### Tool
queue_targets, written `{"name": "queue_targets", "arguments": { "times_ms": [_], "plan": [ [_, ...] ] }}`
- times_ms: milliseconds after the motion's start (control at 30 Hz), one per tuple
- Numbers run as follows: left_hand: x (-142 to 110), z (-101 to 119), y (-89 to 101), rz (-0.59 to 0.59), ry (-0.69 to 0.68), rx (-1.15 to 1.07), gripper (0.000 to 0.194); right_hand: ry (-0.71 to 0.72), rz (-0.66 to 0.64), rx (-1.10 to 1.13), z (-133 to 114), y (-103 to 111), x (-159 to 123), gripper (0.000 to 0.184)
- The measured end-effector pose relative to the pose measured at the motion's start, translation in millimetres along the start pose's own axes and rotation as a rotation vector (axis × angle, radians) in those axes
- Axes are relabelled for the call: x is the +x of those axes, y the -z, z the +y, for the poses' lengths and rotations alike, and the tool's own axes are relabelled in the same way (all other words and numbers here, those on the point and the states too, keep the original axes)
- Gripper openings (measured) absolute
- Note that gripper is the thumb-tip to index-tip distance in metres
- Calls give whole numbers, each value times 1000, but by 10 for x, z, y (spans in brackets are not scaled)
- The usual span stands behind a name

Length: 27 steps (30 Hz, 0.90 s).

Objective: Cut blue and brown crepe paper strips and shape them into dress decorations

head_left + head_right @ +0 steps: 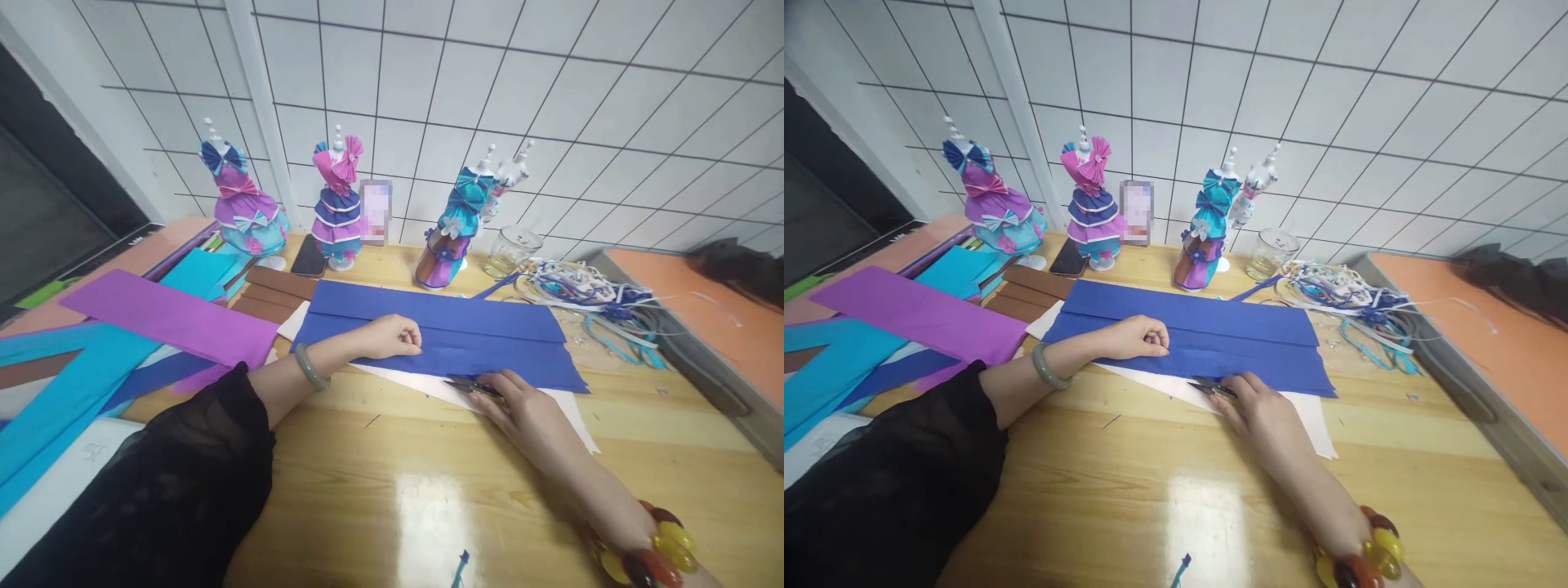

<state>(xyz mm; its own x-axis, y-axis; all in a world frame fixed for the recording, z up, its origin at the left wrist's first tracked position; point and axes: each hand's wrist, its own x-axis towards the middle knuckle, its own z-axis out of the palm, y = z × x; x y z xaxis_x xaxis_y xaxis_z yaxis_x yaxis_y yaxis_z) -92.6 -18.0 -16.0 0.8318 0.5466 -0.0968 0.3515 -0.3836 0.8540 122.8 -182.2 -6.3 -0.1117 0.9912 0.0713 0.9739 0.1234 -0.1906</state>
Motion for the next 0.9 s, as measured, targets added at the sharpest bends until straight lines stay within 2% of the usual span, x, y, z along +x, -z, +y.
{"name": "queue_targets", "arguments": {
  "times_ms": [167, 333, 500, 733, 900],
  "plan": [
    [-5, -37, 9, -21, -19, -20, 33, 90, -2, 35, -82, -52, 146, 32],
    [-2, -61, 23, -42, -55, -22, 33, 150, -5, 32, -178, -111, 267, 32],
    [-14, -60, 46, -47, -79, -33, 31, 180, 0, -1, -228, -146, 302, 31],
    [-15, -77, 94, -79, -100, -105, 32, 162, 26, 24, -169, -132, 235, 33],
    [-12, -107, 105, -86, -109, -159, 32, 169, 5, 13, -239, -153, 294, 34]
  ]
}}
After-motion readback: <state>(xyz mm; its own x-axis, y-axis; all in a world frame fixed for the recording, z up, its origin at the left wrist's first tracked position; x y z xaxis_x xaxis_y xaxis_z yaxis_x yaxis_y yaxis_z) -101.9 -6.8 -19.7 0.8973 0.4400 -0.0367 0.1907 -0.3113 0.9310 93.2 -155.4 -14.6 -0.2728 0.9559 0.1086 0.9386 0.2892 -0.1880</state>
